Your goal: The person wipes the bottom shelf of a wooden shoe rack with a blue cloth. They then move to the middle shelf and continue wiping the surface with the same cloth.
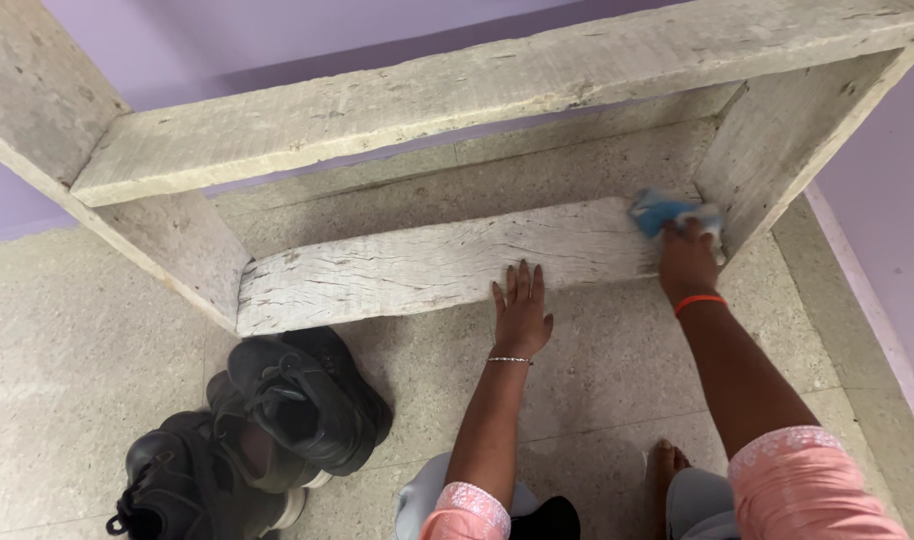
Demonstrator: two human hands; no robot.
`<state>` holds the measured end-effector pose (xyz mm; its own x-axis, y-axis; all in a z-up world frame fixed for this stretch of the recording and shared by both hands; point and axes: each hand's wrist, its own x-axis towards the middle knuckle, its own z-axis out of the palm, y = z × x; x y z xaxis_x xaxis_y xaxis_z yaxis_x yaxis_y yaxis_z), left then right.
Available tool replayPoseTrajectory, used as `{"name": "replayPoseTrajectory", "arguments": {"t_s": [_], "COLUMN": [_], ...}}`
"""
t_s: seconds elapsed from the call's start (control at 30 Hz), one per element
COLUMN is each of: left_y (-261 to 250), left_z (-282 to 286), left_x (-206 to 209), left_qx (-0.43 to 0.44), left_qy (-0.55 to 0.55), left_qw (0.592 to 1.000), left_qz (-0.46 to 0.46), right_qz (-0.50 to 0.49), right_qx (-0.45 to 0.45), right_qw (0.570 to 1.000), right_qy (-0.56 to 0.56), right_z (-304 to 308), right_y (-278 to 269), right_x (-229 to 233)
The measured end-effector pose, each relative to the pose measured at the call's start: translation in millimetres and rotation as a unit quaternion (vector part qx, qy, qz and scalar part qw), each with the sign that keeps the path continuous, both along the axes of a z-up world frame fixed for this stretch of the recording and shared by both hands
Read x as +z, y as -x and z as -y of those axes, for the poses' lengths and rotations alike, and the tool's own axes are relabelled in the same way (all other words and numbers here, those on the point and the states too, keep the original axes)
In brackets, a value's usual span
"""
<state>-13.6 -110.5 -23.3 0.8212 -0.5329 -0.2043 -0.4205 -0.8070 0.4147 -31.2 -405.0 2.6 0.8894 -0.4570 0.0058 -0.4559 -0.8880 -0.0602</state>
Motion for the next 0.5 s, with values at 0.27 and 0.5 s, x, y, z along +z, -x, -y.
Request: {"name": "replayPoseTrajectory", "arguments": {"t_s": [0.27, 0.5], "left_y": [-2, -3], "left_z": [-2, -23], "left_x": [-2, 3], "left_qx": [0.002, 0.045], "left_qy": [-0.018, -0.011], "left_qw": [1.000, 0.999], "left_qz": [0.002, -0.016], "right_qz": [-0.064, 0.005], "right_qx": [-0.056, 0.104], "right_qw": [0.995, 0.977], "right_qy": [-0.042, -0.184], "right_z": [-2, -70], "right_y": [1, -38], "right_x": [-2, -4]}}
